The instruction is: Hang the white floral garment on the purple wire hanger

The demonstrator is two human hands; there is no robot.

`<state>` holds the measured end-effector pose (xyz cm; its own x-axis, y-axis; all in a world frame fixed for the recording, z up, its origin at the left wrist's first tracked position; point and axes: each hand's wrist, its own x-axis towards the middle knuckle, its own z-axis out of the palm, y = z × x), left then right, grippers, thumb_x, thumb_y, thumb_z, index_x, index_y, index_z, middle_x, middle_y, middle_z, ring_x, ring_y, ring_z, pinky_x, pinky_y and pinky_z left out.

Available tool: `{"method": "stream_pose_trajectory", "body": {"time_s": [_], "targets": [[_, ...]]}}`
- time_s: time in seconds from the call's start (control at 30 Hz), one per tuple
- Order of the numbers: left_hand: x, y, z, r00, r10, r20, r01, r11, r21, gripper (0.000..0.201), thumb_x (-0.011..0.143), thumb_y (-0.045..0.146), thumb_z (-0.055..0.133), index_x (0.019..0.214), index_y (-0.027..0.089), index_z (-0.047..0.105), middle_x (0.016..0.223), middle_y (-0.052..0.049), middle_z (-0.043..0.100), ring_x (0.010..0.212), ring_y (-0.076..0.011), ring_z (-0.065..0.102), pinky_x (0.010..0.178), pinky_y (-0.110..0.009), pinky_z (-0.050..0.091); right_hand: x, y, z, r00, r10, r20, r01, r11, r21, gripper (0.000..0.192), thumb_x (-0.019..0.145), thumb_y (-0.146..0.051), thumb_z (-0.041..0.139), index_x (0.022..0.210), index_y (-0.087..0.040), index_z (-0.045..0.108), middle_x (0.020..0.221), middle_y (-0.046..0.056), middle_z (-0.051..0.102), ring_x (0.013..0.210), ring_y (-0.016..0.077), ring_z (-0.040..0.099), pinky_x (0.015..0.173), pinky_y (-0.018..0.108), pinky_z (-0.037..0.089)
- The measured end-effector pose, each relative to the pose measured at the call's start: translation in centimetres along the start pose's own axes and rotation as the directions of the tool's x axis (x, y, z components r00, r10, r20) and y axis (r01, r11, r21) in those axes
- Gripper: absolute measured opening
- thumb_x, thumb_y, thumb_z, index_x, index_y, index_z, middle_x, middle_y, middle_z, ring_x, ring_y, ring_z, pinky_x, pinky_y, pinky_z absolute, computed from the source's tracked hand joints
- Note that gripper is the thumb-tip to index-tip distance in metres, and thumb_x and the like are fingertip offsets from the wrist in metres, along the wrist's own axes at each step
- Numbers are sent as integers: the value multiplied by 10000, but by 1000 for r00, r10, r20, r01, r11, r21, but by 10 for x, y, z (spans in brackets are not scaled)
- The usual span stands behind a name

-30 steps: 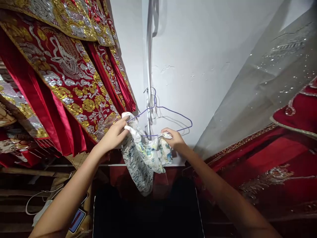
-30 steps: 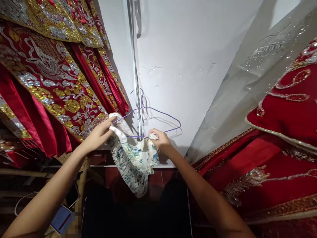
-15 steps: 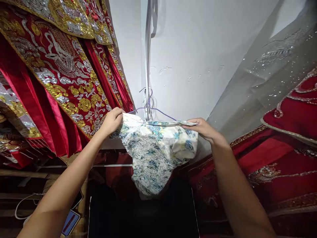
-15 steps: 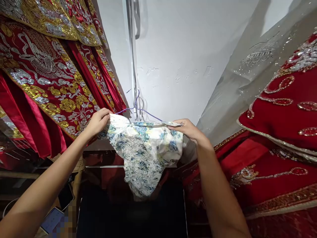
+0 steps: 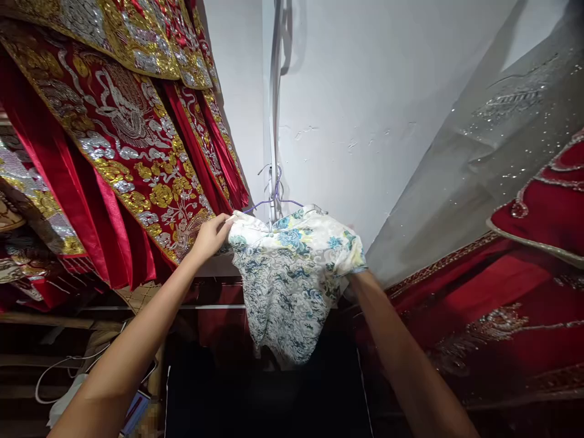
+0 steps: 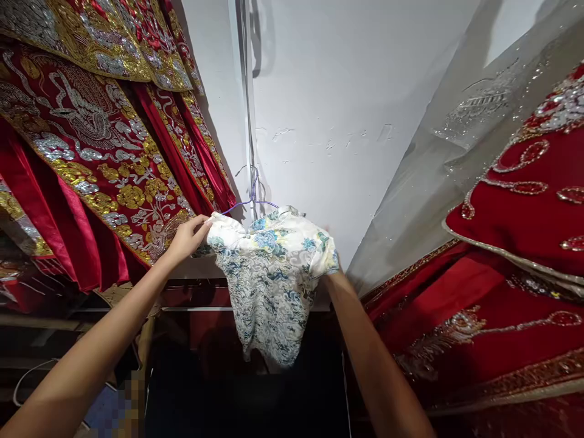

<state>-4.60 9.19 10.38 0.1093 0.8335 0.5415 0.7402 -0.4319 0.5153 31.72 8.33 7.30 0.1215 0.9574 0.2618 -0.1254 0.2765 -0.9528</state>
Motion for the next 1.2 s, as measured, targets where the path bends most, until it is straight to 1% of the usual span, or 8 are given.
{"method": "stream_pose_trajectory", "body": {"time_s": [0.2,0.37,0.5,0.57,0.73,0.8,0.93,1.2], "targets": [[13,14,-2,992,75,-103,-66,994,90,341,972,400,413,1051,200,678,1013,-78,671,976,-246,606,892,-356,450,-10,-35,-26,997,30,70,-28,999,-32,403,708,-578,768,838,-202,706,718,36,707,728,252,692,596,311,546],[23,63,-1,958,119,-259,-117,993,26,356,947,414,496,1234,235,609,1193,-113,578,1149,-275,536,1003,-456,427,-33,-60,-18,964,-125,-236,113,992,-64,406,781,-589,689,920,-208,701,733,49,678,714,250,667,562,320,524],[8,103,8,994,-11,111,70,840,-538,405,975,479,421,1244,199,535,1039,-106,660,849,-199,648,763,-372,541,-94,-52,7,957,-240,-166,176,928,-329,352,876,-563,577,964,-247,703,785,46,665,789,254,656,657,341,537],[-10,114,15,949,-66,309,273,661,-699,407,954,486,465,1222,182,516,982,-112,683,765,-185,661,685,-338,543,-130,-43,27,955,-196,221,273,870,-410,306,903,-519,546,984,-271,707,799,49,664,752,247,642,665,351,535],[-67,108,6,712,-77,698,610,561,-560,341,884,414,599,1129,188,532,631,33,558,439,-100,482,447,-226,382,-167,-21,54,512,-48,858,446,868,-218,530,865,-447,651,1362,-289,554,1264,81,622,1121,272,618,986,374,489],[-80,102,-14,697,-89,711,536,724,-434,290,922,451,535,1053,196,575,592,52,500,424,-88,408,434,-220,332,-154,-10,50,589,-93,803,455,859,-234,465,906,-376,609,1359,-292,546,1273,79,612,1169,253,596,1020,372,469],[-67,99,-59,850,-26,526,153,968,-199,375,970,485,429,865,204,653,693,1,582,629,-137,532,579,-241,416,-102,10,35,879,-317,358,463,746,-478,434,880,-354,624,1302,-274,564,1327,126,543,1289,313,480,1082,493,394],[25,81,-53,983,155,-97,-153,988,29,257,896,410,595,1020,189,637,813,-27,669,736,-172,614,723,-296,485,-17,-24,41,988,35,150,-14,990,-139,436,850,-639,555,720,-223,557,629,22,599,611,212,610,572,328,501]]}}
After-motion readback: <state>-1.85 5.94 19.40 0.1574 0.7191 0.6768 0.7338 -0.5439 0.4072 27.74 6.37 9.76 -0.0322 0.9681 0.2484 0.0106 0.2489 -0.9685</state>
